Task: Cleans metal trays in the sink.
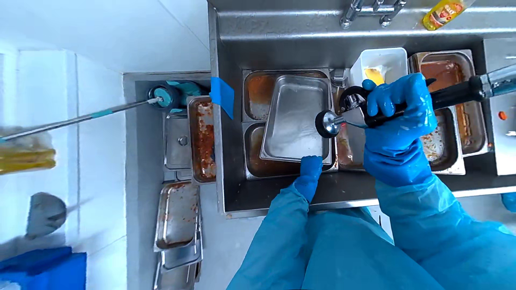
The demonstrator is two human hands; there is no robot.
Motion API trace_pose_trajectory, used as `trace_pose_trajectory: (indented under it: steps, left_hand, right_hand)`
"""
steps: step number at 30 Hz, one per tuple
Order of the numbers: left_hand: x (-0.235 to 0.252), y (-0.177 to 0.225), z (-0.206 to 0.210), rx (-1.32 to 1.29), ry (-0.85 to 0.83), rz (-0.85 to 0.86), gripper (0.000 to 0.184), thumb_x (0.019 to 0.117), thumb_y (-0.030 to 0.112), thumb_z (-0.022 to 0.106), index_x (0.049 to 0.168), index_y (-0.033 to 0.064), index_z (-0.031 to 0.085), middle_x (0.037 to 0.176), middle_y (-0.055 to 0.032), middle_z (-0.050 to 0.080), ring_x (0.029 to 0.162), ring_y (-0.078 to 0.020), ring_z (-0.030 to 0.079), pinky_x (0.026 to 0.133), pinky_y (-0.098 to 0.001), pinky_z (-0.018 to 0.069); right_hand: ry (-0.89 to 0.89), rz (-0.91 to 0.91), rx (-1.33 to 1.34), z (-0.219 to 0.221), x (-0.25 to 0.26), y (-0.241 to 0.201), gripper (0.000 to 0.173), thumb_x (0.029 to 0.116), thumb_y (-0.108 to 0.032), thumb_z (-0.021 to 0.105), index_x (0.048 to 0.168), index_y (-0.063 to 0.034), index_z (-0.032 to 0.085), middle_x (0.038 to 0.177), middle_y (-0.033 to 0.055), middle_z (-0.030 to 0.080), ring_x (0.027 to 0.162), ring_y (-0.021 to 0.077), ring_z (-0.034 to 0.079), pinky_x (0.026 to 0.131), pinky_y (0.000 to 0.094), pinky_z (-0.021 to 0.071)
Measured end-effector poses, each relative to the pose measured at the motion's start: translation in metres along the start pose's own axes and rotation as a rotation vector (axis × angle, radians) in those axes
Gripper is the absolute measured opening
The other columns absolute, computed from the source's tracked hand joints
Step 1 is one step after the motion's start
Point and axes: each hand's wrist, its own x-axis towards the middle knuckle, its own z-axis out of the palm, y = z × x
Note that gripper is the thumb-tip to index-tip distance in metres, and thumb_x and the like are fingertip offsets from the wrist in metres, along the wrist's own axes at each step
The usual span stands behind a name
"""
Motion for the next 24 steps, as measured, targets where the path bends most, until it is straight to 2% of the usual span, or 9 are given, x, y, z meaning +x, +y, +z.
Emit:
trace_pose_trajectory:
  steps: [1,2,5,8,12,16,21,24]
  left_hand:
    - [0.013,-0.005,0.013,-0.029,-0.211,-0.089,0.021,0.099,0.027,0.065,0.106,0.01,0.075,0.1,-0.0141,0.073,0.098,-0.0342,0.07,0.087,-0.0553,0.0559]
    - [0.022,-0.007,0.019,-0.031,-0.316,-0.136,0.021,0.0973,0.028,0.068,0.109,0.0114,0.074,0.105,-0.0136,0.073,0.103,-0.034,0.069,0.09,-0.0561,0.0548]
    - [0.029,-0.005,0.014,0.001,-0.405,-0.182,0.025,0.0997,0.03,0.063,0.114,0.0129,0.074,0.112,-0.0125,0.073,0.108,-0.033,0.069,0.094,-0.0561,0.054]
    - [0.029,-0.004,0.011,0.007,-0.427,-0.166,0.028,0.1026,0.029,0.057,0.116,0.0114,0.073,0.116,-0.0129,0.073,0.112,-0.0325,0.068,0.097,-0.055,0.0531]
    - [0.028,-0.005,0.016,0.025,-0.391,-0.153,0.027,0.1018,0.03,0.057,0.115,0.0128,0.074,0.113,-0.0116,0.074,0.109,-0.0315,0.069,0.095,-0.0542,0.0546]
    - [0.031,-0.001,0.011,0.007,-0.438,-0.169,0.028,0.1028,0.029,0.056,0.118,0.0116,0.072,0.116,-0.0124,0.073,0.112,-0.0324,0.068,0.097,-0.0551,0.0537]
    - [0.028,-0.005,0.018,0.021,-0.442,-0.143,0.029,0.1029,0.03,0.055,0.119,0.0124,0.072,0.116,-0.0113,0.073,0.111,-0.0315,0.069,0.096,-0.0543,0.0542]
    - [0.023,-0.007,0.012,0.014,-0.38,-0.117,0.027,0.1028,0.029,0.057,0.114,0.012,0.074,0.113,-0.0117,0.074,0.11,-0.0316,0.069,0.096,-0.0534,0.0543]
  right_hand:
    - [0.005,-0.027,-0.007,-0.002,0.002,0.002,0.034,0.1041,-0.014,0.038,0.072,-0.0126,0.05,0.05,-0.0008,0.044,0.051,0.0175,0.055,0.084,0.0503,0.0585]
    - [0.01,-0.052,-0.022,-0.005,0.004,0.003,0.033,0.104,-0.014,0.038,0.073,-0.013,0.05,0.05,-0.0011,0.044,0.05,0.0171,0.054,0.083,0.0497,0.0582]
    - [0.006,-0.143,-0.116,-0.018,0.019,-0.002,0.027,0.101,-0.01,0.043,0.077,-0.0126,0.053,0.051,-0.0011,0.048,0.051,0.0166,0.057,0.085,0.0499,0.0592]
    - [-0.058,-0.235,-0.222,-0.033,0.042,-0.018,0.022,0.0987,-0.007,0.049,0.079,-0.0129,0.056,0.054,-0.0013,0.053,0.054,0.0159,0.06,0.089,0.0497,0.0593]
    - [-0.159,-0.386,-0.347,-0.044,0.07,-0.033,0.016,0.0955,-0.003,0.054,0.084,-0.0132,0.059,0.056,-0.0035,0.054,0.053,0.0135,0.059,0.082,0.0474,0.0614]
    - [-0.225,-0.43,-0.437,-0.048,0.079,-0.042,0.016,0.0955,-0.003,0.055,0.085,-0.0146,0.061,0.059,-0.0052,0.056,0.056,0.0116,0.059,0.083,0.0448,0.0609]
    - [-0.217,-0.453,-0.369,-0.046,0.085,-0.036,0.017,0.0943,-0.001,0.054,0.085,-0.0133,0.06,0.058,-0.0041,0.056,0.055,0.013,0.06,0.081,0.046,0.061]
    - [-0.18,-0.427,-0.399,-0.045,0.083,-0.027,0.014,0.0986,-0.004,0.052,0.091,-0.0119,0.061,0.062,-0.0032,0.06,0.059,0.0141,0.063,0.081,0.0458,0.0614]
